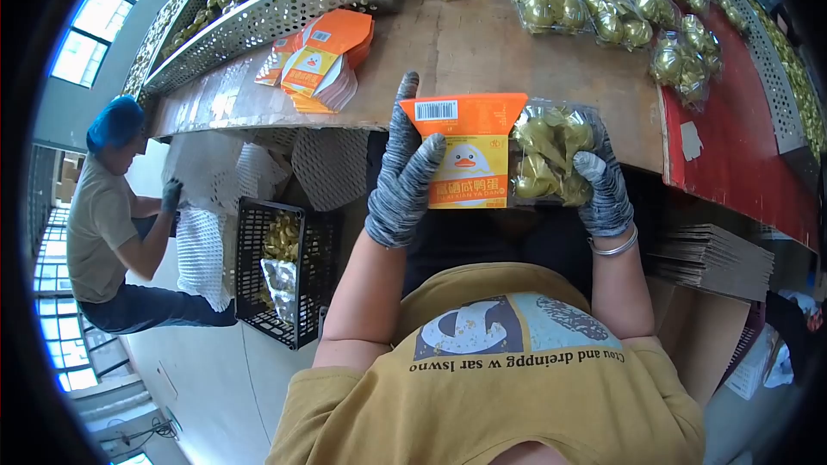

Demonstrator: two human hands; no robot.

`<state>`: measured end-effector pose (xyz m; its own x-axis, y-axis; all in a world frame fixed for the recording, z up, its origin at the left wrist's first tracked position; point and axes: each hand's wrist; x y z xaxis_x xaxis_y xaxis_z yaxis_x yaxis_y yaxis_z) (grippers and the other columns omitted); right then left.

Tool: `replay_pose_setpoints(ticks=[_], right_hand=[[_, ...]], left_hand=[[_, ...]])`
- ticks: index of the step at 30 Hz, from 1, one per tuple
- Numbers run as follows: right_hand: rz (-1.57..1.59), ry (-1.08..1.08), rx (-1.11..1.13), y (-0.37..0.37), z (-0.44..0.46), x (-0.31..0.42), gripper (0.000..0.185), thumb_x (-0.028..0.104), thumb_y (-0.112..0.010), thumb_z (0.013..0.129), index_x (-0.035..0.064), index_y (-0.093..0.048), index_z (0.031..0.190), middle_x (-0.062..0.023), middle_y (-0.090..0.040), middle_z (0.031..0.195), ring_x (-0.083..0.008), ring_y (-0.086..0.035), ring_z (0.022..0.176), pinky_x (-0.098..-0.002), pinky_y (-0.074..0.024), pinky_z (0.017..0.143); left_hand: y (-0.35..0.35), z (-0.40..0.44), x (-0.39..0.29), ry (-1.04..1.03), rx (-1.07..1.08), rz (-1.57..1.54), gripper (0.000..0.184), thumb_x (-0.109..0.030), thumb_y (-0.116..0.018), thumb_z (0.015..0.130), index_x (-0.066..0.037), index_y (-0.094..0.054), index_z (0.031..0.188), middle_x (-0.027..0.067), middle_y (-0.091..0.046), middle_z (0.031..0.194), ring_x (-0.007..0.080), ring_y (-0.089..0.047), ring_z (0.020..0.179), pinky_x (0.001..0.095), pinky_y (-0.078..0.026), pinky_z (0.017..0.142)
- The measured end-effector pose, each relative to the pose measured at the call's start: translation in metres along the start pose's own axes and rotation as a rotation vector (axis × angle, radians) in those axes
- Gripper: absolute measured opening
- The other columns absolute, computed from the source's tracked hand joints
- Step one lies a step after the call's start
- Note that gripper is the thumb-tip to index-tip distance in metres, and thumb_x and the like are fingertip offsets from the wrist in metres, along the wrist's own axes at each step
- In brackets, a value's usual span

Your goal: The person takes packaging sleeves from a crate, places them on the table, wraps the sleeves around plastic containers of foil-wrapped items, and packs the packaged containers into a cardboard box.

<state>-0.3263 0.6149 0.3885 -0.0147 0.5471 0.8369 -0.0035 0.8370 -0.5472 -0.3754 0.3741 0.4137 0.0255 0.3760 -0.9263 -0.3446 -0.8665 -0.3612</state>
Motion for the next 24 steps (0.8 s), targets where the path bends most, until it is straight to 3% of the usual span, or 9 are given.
replay_pose_setpoints(ticks=[1, 2, 5, 7, 8, 11, 15, 18, 24], right_hand=[[0.025, -0.003, -0.005, -0.003, -0.001, 0.001, 0.061, 0.02, -0.063, 0.077, 0.0044, -0.04, 0.131, -0.011, -0.05, 0.125, -0.0231, -0.05, 0.116, -0.0354, -0.0421, 0.099], [0.051, -0.005, -0.009, -0.005, -0.001, 0.003, 0.06, 0.02, -0.063, 0.077, 0.004, -0.04, 0.131, -0.0117, -0.05, 0.125, -0.0242, -0.05, 0.117, -0.0364, -0.0423, 0.099], [0.07, -0.044, 0.022, -0.005, 0.0, 0.0, 0.065, 0.025, -0.062, 0.079, 0.003, -0.037, 0.135, -0.015, -0.048, 0.128, -0.0288, -0.051, 0.117, -0.0415, -0.0437, 0.099], [0.107, -0.076, 0.037, -0.002, -0.001, -0.005, 0.065, 0.025, -0.062, 0.079, 0.0028, -0.037, 0.135, -0.0149, -0.048, 0.129, -0.0288, -0.051, 0.118, -0.0415, -0.0436, 0.099], [0.123, -0.073, 0.018, 0.0, -0.001, -0.01, 0.066, 0.025, -0.062, 0.079, 0.0026, -0.037, 0.135, -0.015, -0.048, 0.129, -0.0288, -0.051, 0.118, -0.0413, -0.0435, 0.099], [0.112, -0.037, -0.003, -0.001, -0.003, -0.008, 0.063, 0.021, -0.062, 0.079, 0.0033, -0.038, 0.135, -0.0129, -0.05, 0.126, -0.0263, -0.051, 0.117, -0.0385, -0.0429, 0.099], [0.033, -0.014, -0.052, -0.001, -0.002, -0.005, 0.06, 0.016, -0.063, 0.079, 0.0051, -0.04, 0.133, -0.0094, -0.053, 0.122, -0.0224, -0.052, 0.114, -0.035, -0.0427, 0.099], [-0.054, 0.015, -0.102, 0.001, 0.001, -0.009, 0.061, 0.016, -0.064, 0.079, 0.0057, -0.04, 0.133, -0.0094, -0.052, 0.123, -0.0216, -0.052, 0.113, -0.0343, -0.0441, 0.097], [-0.205, 0.148, -0.056, 0.012, 0.001, -0.015, 0.08, 0.024, -0.072, 0.071, 0.0056, -0.032, 0.138, -0.009, -0.047, 0.129, -0.0213, -0.044, 0.121, -0.036, -0.0334, 0.105]], left_hand=[[0.001, -0.001, -0.003, 0.003, 0.015, -0.028, 0.084, -0.02, -0.063, 0.086, -0.009, -0.007, 0.148, 0.0077, -0.043, 0.132, 0.0151, -0.044, 0.116, 0.0319, -0.035, 0.101], [0.008, -0.002, 0.001, -0.028, 0.082, -0.085, 0.078, -0.014, -0.062, 0.087, -0.011, -0.015, 0.148, 0.0114, -0.03, 0.145, 0.0192, -0.038, 0.126, 0.0348, -0.033, 0.103], [0.023, 0.005, 0.014, -0.7, 0.246, 0.526, 0.064, -0.001, -0.061, 0.084, -0.014, -0.036, 0.141, 0.0213, 0.006, 0.153, 0.0324, -0.013, 0.141, 0.0411, -0.03, 0.106], [0.022, -0.002, 0.009, -0.689, 0.114, 0.791, 0.055, 0.0, -0.061, 0.083, -0.009, -0.044, 0.135, 0.0234, 0.002, 0.152, 0.0331, -0.011, 0.141, 0.0396, -0.032, 0.105], [0.012, -0.005, -0.001, -0.551, 0.038, 0.843, 0.043, 0.0, -0.061, 0.083, -0.004, -0.052, 0.125, 0.0227, -0.004, 0.152, 0.0307, -0.023, 0.138, 0.0377, -0.034, 0.104], [0.0, -0.003, 0.005, -0.349, -0.063, 0.266, 0.032, -0.006, -0.063, 0.084, 0.0, -0.058, 0.115, 0.0143, -0.024, 0.148, 0.0206, -0.044, 0.12, 0.0342, -0.036, 0.101], [0.009, 0.002, 0.01, -0.231, -0.092, 0.174, 0.024, -0.015, -0.062, 0.086, -0.001, -0.065, 0.104, 0.01, -0.026, 0.148, 0.0193, -0.043, 0.121, 0.0326, -0.036, 0.1], [0.005, 0.001, 0.019, -0.283, -0.111, 0.223, 0.024, -0.015, -0.063, 0.085, -0.001, -0.065, 0.105, 0.0099, -0.024, 0.148, 0.0198, -0.042, 0.122, 0.0326, -0.034, 0.102], [0.008, 0.005, 0.026, -0.328, -0.091, 0.296, 0.031, -0.017, -0.06, 0.086, -0.002, -0.062, 0.113, 0.0138, -0.014, 0.152, 0.0247, -0.039, 0.129, 0.0374, -0.032, 0.104]])
Point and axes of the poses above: each hand's wrist, its own z-axis towards the middle knuckle, its own y-axis out of the back of the hand, x = y × z
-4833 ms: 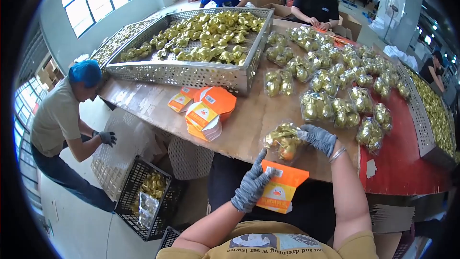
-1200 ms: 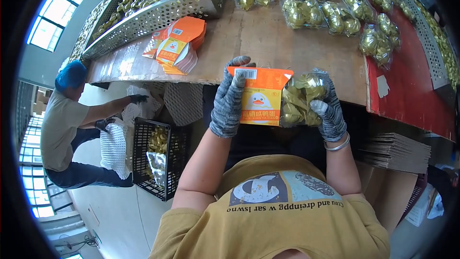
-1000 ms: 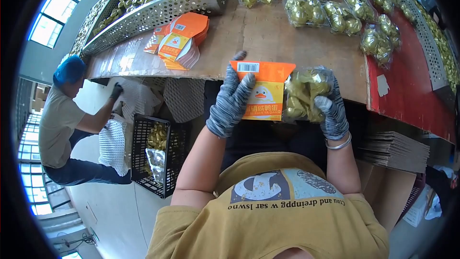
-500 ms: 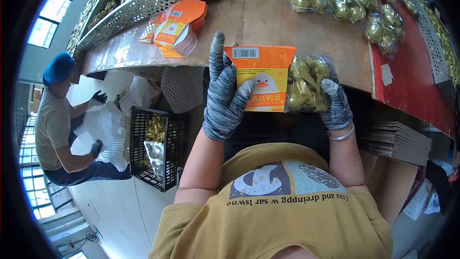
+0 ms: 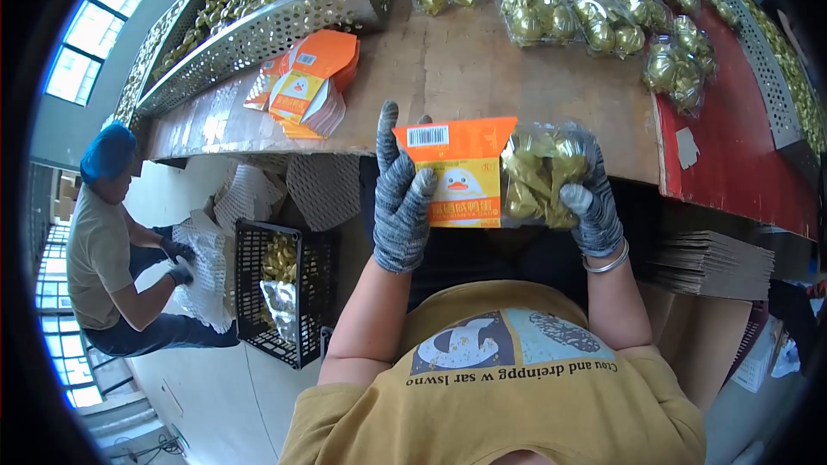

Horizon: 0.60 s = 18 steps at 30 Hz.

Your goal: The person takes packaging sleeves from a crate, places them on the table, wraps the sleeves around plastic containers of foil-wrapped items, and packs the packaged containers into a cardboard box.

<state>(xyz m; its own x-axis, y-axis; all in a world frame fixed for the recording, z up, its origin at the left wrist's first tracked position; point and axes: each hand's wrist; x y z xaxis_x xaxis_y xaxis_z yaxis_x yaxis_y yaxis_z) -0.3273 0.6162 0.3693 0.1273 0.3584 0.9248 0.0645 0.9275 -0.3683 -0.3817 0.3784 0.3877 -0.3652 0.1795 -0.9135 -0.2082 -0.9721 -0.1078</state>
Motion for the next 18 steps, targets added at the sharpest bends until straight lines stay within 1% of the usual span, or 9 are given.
replay_pose_setpoints(ticks=[1, 3, 4, 7, 9, 11, 13, 14, 18], right_hand=[[-0.004, 0.005, 0.005, 0.002, 0.0, -0.002, 0.085, 0.027, -0.074, 0.069, 0.0058, -0.03, 0.139, -0.0088, -0.045, 0.13, -0.0211, -0.043, 0.122, -0.0361, -0.0322, 0.105], [-0.066, 0.035, 0.04, 0.009, 0.002, -0.004, 0.087, 0.028, -0.074, 0.068, 0.0056, -0.03, 0.139, -0.0085, -0.045, 0.13, -0.0204, -0.042, 0.122, -0.0361, -0.032, 0.105], [-0.012, 0.016, 0.076, 0.011, 0.002, -0.005, 0.087, 0.027, -0.074, 0.068, 0.0051, -0.03, 0.139, -0.0077, -0.045, 0.129, -0.0201, -0.042, 0.121, -0.0357, -0.0315, 0.106], [-0.009, 0.024, 0.042, 0.008, 0.005, -0.005, 0.086, 0.025, -0.073, 0.067, 0.0048, -0.03, 0.139, -0.0073, -0.046, 0.128, -0.0197, -0.042, 0.121, -0.0356, -0.0313, 0.106], [-0.065, 0.015, -0.006, 0.001, 0.004, 0.005, 0.083, 0.023, -0.071, 0.068, 0.0046, -0.031, 0.138, -0.0071, -0.046, 0.127, -0.0192, -0.043, 0.12, -0.0354, -0.0319, 0.105], [-0.11, -0.037, -0.009, -0.002, 0.005, 0.011, 0.08, 0.021, -0.071, 0.068, 0.0053, -0.033, 0.136, -0.0068, -0.047, 0.125, -0.0187, -0.044, 0.118, -0.0344, -0.0333, 0.104], [-0.117, -0.045, -0.011, -0.003, 0.004, 0.013, 0.079, 0.019, -0.071, 0.068, 0.0058, -0.034, 0.136, -0.0065, -0.047, 0.124, -0.0185, -0.044, 0.117, -0.0337, -0.0341, 0.103], [-0.128, -0.046, -0.009, -0.004, 0.005, 0.014, 0.077, 0.018, -0.071, 0.069, 0.0063, -0.034, 0.135, -0.0062, -0.047, 0.123, -0.0183, -0.045, 0.116, -0.033, -0.0348, 0.103], [-0.106, -0.044, 0.008, -0.002, 0.006, 0.017, 0.078, 0.018, -0.072, 0.069, 0.0069, -0.033, 0.136, -0.0062, -0.047, 0.122, -0.018, -0.044, 0.116, -0.0324, -0.0354, 0.102]], left_hand=[[-0.002, 0.001, 0.0, -0.017, 0.017, -0.034, 0.031, -0.018, -0.06, 0.086, -0.003, -0.062, 0.113, 0.0143, -0.012, 0.152, 0.0282, -0.036, 0.131, 0.0395, -0.031, 0.105], [-0.004, 0.003, -0.001, -0.021, 0.057, -0.084, 0.031, -0.018, -0.059, 0.087, -0.004, -0.061, 0.115, 0.0142, -0.012, 0.152, 0.0298, -0.035, 0.133, 0.0407, -0.03, 0.106], [-0.005, 0.004, 0.0, 0.001, 0.068, -0.114, 0.032, -0.019, -0.058, 0.088, -0.004, -0.061, 0.116, 0.014, -0.012, 0.152, 0.0305, -0.034, 0.133, 0.041, -0.03, 0.107], [-0.008, 0.008, 0.002, 0.016, 0.06, -0.138, 0.032, -0.018, -0.058, 0.088, -0.004, -0.061, 0.116, 0.0133, -0.012, 0.152, 0.0302, -0.033, 0.134, 0.0414, -0.03, 0.107], [-0.008, 0.009, 0.003, 0.035, 0.06, -0.161, 0.031, -0.018, -0.058, 0.088, -0.004, -0.061, 0.116, 0.0129, -0.013, 0.152, 0.0295, -0.033, 0.133, 0.041, -0.03, 0.107], [-0.007, 0.01, 0.005, 0.059, 0.061, -0.181, 0.031, -0.018, -0.058, 0.088, -0.004, -0.061, 0.115, 0.0126, -0.014, 0.152, 0.0288, -0.034, 0.133, 0.0406, -0.03, 0.107], [-0.007, 0.007, 0.007, 0.151, 0.016, -0.215, 0.031, -0.019, -0.058, 0.088, -0.003, -0.061, 0.114, 0.0118, -0.017, 0.151, 0.027, -0.034, 0.133, 0.0394, -0.029, 0.107], [-0.006, 0.007, 0.009, 0.161, 0.013, -0.221, 0.031, -0.019, -0.058, 0.088, -0.001, -0.061, 0.114, 0.0111, -0.02, 0.15, 0.0259, -0.036, 0.132, 0.0387, -0.029, 0.108], [-0.01, 0.008, 0.007, 0.119, 0.023, -0.204, 0.031, -0.019, -0.059, 0.088, -0.001, -0.061, 0.113, 0.0108, -0.021, 0.149, 0.0266, -0.036, 0.131, 0.0389, -0.029, 0.107]])
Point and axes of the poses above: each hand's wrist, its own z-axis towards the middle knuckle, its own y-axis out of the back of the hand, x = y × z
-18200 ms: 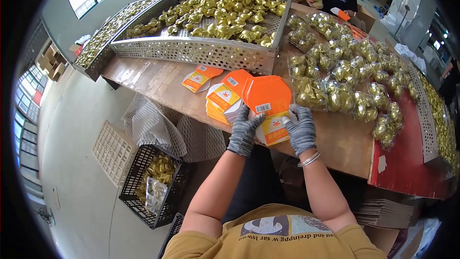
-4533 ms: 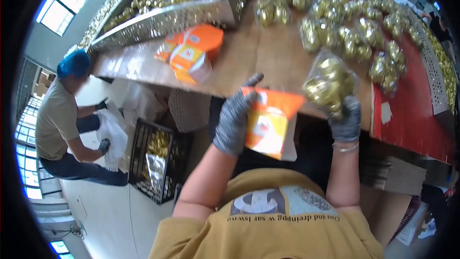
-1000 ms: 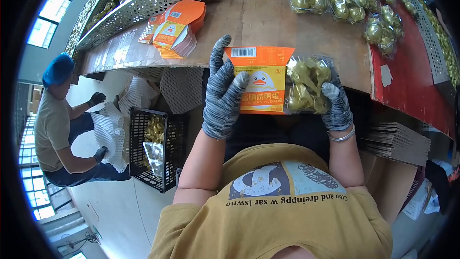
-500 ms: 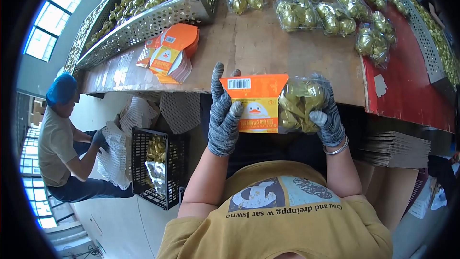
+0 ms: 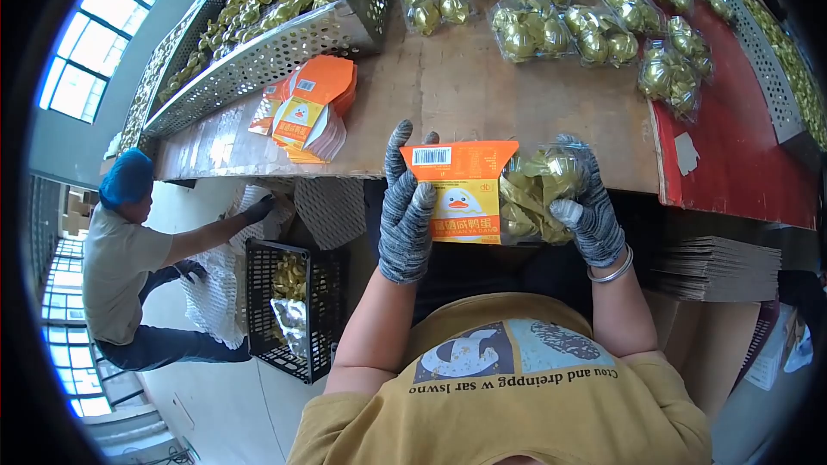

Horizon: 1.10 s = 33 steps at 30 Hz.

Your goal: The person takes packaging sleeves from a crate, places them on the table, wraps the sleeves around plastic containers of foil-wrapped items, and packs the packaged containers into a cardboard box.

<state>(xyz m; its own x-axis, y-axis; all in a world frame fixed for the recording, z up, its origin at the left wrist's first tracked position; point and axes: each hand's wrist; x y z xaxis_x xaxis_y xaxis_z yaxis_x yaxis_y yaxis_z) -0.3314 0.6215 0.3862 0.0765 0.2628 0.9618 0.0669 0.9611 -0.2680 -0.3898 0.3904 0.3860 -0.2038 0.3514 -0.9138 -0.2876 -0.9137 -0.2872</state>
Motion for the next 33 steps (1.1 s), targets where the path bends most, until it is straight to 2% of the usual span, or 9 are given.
replay_pose_setpoints(ticks=[7, 9, 12, 17, 19, 22, 27, 31, 33], right_hand=[[-0.061, -0.004, 0.018, 0.001, 0.001, 0.009, 0.08, 0.017, -0.072, 0.068, 0.0064, -0.032, 0.137, -0.0063, -0.045, 0.125, -0.0178, -0.043, 0.117, -0.0329, -0.0351, 0.103], [-0.07, -0.005, 0.011, 0.0, -0.001, 0.01, 0.08, 0.017, -0.072, 0.068, 0.0063, -0.032, 0.137, -0.0062, -0.045, 0.125, -0.0179, -0.042, 0.118, -0.033, -0.0352, 0.103], [-0.055, -0.008, -0.003, -0.001, -0.002, 0.013, 0.081, 0.019, -0.073, 0.067, 0.0063, -0.033, 0.136, -0.0063, -0.045, 0.124, -0.0184, -0.043, 0.118, -0.0335, -0.0353, 0.103], [0.0, -0.015, 0.03, 0.002, -0.003, 0.015, 0.081, 0.021, -0.074, 0.066, 0.0072, -0.034, 0.135, -0.0069, -0.046, 0.124, -0.0186, -0.044, 0.116, -0.0336, -0.0352, 0.103], [-0.026, -0.019, 0.015, 0.0, -0.005, 0.014, 0.081, 0.021, -0.074, 0.066, 0.0073, -0.034, 0.135, -0.0069, -0.046, 0.124, -0.0187, -0.044, 0.116, -0.0336, -0.0352, 0.103], [-0.079, -0.014, -0.04, -0.003, -0.007, 0.012, 0.082, 0.02, -0.074, 0.065, 0.0074, -0.034, 0.136, -0.007, -0.046, 0.124, -0.0188, -0.044, 0.116, -0.0337, -0.0352, 0.103], [0.035, 0.004, -0.053, -0.001, -0.005, 0.002, 0.084, 0.021, -0.074, 0.064, 0.0064, -0.034, 0.136, -0.0071, -0.046, 0.125, -0.0194, -0.044, 0.117, -0.0342, -0.0349, 0.103], [0.062, -0.02, -0.047, 0.002, -0.008, 0.0, 0.084, 0.022, -0.074, 0.063, 0.0059, -0.035, 0.136, -0.0067, -0.046, 0.124, -0.0194, -0.044, 0.118, -0.034, -0.0346, 0.103], [0.092, 0.003, 0.0, 0.001, -0.007, 0.002, 0.084, 0.021, -0.074, 0.063, 0.006, -0.035, 0.136, -0.0063, -0.046, 0.124, -0.0192, -0.043, 0.118, -0.0339, -0.0346, 0.103]], left_hand=[[-0.002, 0.003, -0.003, -0.014, -0.023, -0.062, 0.031, -0.019, -0.059, 0.088, -0.001, -0.061, 0.114, 0.0112, -0.021, 0.149, 0.0283, -0.039, 0.13, 0.0404, -0.03, 0.107], [0.0, 0.002, -0.002, -0.013, -0.002, 0.024, 0.045, -0.028, -0.062, 0.085, 0.002, -0.057, 0.119, 0.0077, -0.017, 0.151, 0.0245, -0.04, 0.129, 0.0378, -0.03, 0.107], [0.001, 0.002, -0.005, -0.033, 0.028, 0.038, 0.031, -0.02, -0.059, 0.088, -0.001, -0.062, 0.113, 0.0127, -0.021, 0.148, 0.0274, -0.037, 0.13, 0.0391, -0.03, 0.107], [0.001, 0.003, -0.007, -0.024, 0.033, 0.059, 0.032, -0.02, -0.058, 0.089, 0.0, -0.061, 0.113, 0.0135, -0.022, 0.148, 0.0274, -0.037, 0.13, 0.0393, -0.03, 0.106], [-0.005, 0.001, -0.011, -0.061, 0.033, 0.015, 0.032, -0.019, -0.058, 0.089, 0.001, -0.06, 0.113, 0.0144, -0.022, 0.148, 0.0281, -0.036, 0.131, 0.0402, -0.03, 0.106], [-0.001, 0.004, -0.01, -0.253, 0.152, 0.227, 0.031, -0.016, -0.059, 0.088, 0.001, -0.059, 0.114, 0.0146, -0.023, 0.147, 0.0291, -0.035, 0.132, 0.0412, -0.03, 0.107], [0.002, 0.005, -0.01, -0.054, 0.092, 0.092, 0.033, -0.018, -0.06, 0.088, 0.0, -0.059, 0.116, 0.0147, -0.022, 0.148, 0.0275, -0.036, 0.13, 0.0403, -0.028, 0.108], [0.007, 0.002, -0.007, -0.051, 0.09, 0.205, 0.034, -0.018, -0.059, 0.088, 0.0, -0.058, 0.117, 0.014, -0.021, 0.148, 0.0274, -0.035, 0.131, 0.0401, -0.028, 0.107], [-0.002, 0.002, -0.01, -0.025, 0.049, 0.057, 0.035, -0.02, -0.058, 0.089, -0.001, -0.057, 0.119, 0.0139, -0.019, 0.149, 0.0279, -0.035, 0.132, 0.0404, -0.028, 0.108]])
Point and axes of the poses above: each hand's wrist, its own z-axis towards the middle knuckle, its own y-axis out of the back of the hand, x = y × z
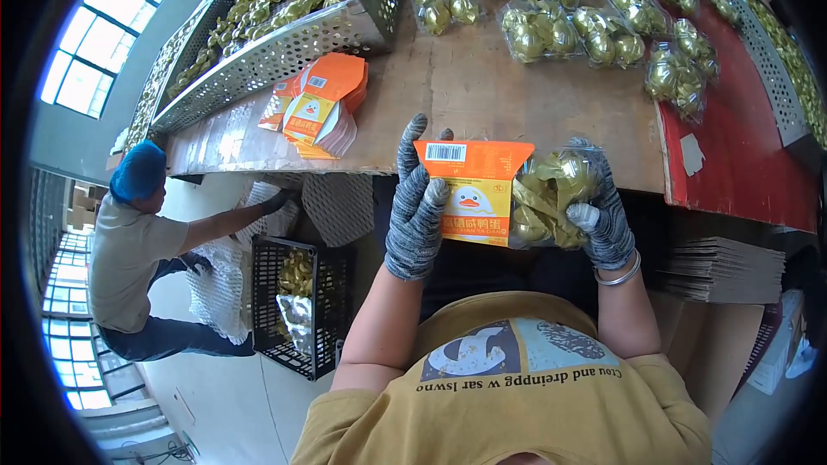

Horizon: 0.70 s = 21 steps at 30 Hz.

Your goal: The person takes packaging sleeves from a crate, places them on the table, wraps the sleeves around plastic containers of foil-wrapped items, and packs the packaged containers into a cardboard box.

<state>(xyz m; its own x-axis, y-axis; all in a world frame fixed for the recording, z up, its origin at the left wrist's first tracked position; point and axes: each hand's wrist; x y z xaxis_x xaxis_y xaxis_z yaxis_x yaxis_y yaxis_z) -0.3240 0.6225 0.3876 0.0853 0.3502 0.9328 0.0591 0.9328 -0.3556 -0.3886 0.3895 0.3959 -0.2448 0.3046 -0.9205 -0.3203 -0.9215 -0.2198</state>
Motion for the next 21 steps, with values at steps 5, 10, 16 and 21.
replay_pose_setpoints(ticks=[5, 10, 16, 21], right_hand=[[-0.102, 0.007, -0.082, -0.005, 0.002, -0.002, 0.083, 0.019, -0.073, 0.063, 0.0063, -0.035, 0.135, -0.0058, -0.046, 0.125, -0.0187, -0.043, 0.118, -0.034, -0.0353, 0.103], [-0.146, 0.079, 0.009, 0.0, 0.004, -0.012, 0.085, 0.02, -0.075, 0.063, 0.0075, -0.034, 0.136, -0.0052, -0.045, 0.126, -0.0184, -0.043, 0.118, -0.0342, -0.0354, 0.103], [-0.085, 0.07, -0.05, -0.016, 0.005, -0.011, 0.085, 0.018, -0.076, 0.065, 0.0062, -0.032, 0.137, -0.0054, -0.044, 0.127, -0.0188, -0.043, 0.118, -0.0333, -0.0352, 0.103], [-0.112, 0.213, -0.043, -0.034, 0.025, -0.007, 0.088, 0.036, -0.075, 0.066, 0.0063, -0.031, 0.137, -0.0084, -0.044, 0.129, -0.022, -0.042, 0.122, -0.0369, -0.0316, 0.106]], left_hand=[[0.001, 0.002, 0.0, -0.035, 0.058, 0.098, 0.035, -0.021, -0.057, 0.09, -0.004, -0.057, 0.12, 0.0138, -0.017, 0.149, 0.0296, -0.035, 0.132, 0.0417, -0.028, 0.108], [0.01, 0.005, 0.01, -0.024, 0.092, -0.068, 0.035, -0.022, -0.061, 0.087, -0.006, -0.06, 0.118, 0.0113, -0.016, 0.15, 0.0302, -0.032, 0.133, 0.0428, -0.027, 0.108], [0.014, 0.017, 0.003, -0.044, 0.048, 0.04, 0.032, -0.021, -0.06, 0.088, -0.002, -0.061, 0.114, 0.0136, -0.022, 0.148, 0.0287, -0.036, 0.13, 0.0415, -0.028, 0.107], [0.014, 0.022, -0.015, -0.471, -0.462, 0.59, 0.029, -0.019, -0.061, 0.087, -0.004, -0.053, 0.111, 0.017, -0.042, 0.132, 0.0279, -0.048, 0.115, 0.0413, -0.037, 0.1]])
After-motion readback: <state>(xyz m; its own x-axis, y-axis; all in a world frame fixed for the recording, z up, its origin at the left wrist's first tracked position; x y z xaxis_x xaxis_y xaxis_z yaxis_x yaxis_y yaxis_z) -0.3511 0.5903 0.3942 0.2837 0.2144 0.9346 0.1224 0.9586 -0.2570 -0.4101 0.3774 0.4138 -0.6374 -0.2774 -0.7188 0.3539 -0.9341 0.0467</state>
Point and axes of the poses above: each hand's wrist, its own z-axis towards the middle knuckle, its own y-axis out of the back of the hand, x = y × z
